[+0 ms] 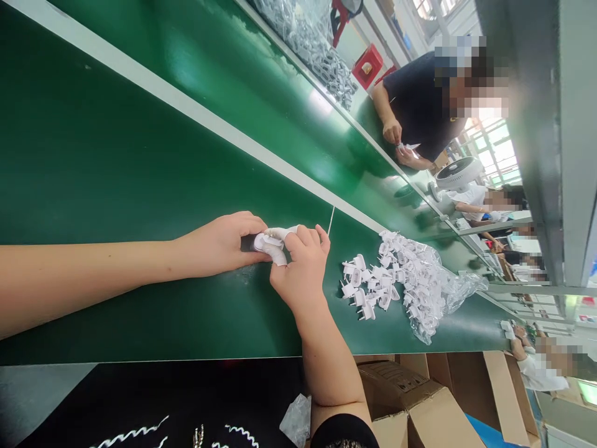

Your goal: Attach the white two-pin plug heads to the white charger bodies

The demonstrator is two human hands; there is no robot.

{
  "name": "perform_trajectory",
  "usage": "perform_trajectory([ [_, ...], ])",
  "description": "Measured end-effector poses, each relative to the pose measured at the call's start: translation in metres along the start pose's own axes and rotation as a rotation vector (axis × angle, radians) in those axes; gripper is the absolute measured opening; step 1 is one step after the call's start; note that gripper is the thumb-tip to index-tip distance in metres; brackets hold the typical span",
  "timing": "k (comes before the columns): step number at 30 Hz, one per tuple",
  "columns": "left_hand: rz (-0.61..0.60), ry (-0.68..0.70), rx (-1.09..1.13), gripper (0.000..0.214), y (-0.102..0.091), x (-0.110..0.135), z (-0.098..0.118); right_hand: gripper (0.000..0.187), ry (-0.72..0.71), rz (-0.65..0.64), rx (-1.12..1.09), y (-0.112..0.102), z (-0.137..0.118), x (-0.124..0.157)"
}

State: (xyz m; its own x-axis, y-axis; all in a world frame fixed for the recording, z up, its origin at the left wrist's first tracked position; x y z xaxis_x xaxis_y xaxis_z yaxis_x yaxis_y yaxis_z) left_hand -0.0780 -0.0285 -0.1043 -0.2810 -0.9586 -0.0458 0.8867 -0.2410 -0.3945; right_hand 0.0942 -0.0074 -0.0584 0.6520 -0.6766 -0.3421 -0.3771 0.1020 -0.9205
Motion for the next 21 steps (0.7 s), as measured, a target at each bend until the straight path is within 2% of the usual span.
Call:
perform_trajectory([
  [5, 0.012, 0.011, 0.019, 0.032, -0.0008, 0.0005, 0.0007, 0.022, -0.006, -0.003, 0.001, -0.0030, 0.0003, 0.0042],
  [9, 0.022, 0.003, 0.022, 0.031, -0.0006, 0.0011, 0.0003, 0.017, -0.004, 0.005, -0.008, -0.0012, 0.0017, 0.0032],
  [15, 0.027, -0.021, -0.016, 0.032, -0.0015, 0.0010, 0.0017, 0.019, 0.012, -0.074, -0.048, 0.0019, 0.0070, -0.0028],
  [21, 0.013, -0.008, -0.047, 0.034, -0.0034, -0.0002, 0.0030, 0.021, 0.028, -0.099, -0.066, 0.0028, 0.0084, -0.0016],
])
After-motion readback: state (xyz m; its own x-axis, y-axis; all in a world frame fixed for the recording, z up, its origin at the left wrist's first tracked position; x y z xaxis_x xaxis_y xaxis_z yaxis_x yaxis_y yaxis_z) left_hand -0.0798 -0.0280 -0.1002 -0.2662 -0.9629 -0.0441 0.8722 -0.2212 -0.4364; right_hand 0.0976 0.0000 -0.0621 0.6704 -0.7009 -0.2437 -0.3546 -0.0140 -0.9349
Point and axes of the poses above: each hand's wrist, its own x-axis away from the middle knuckle, its own y-axis out of the palm, z = x × y, the point moved 2 cm from there along -x, towards the middle knuckle, and after that the axes turned 7 degrees about -z, right-handed, at the moved point
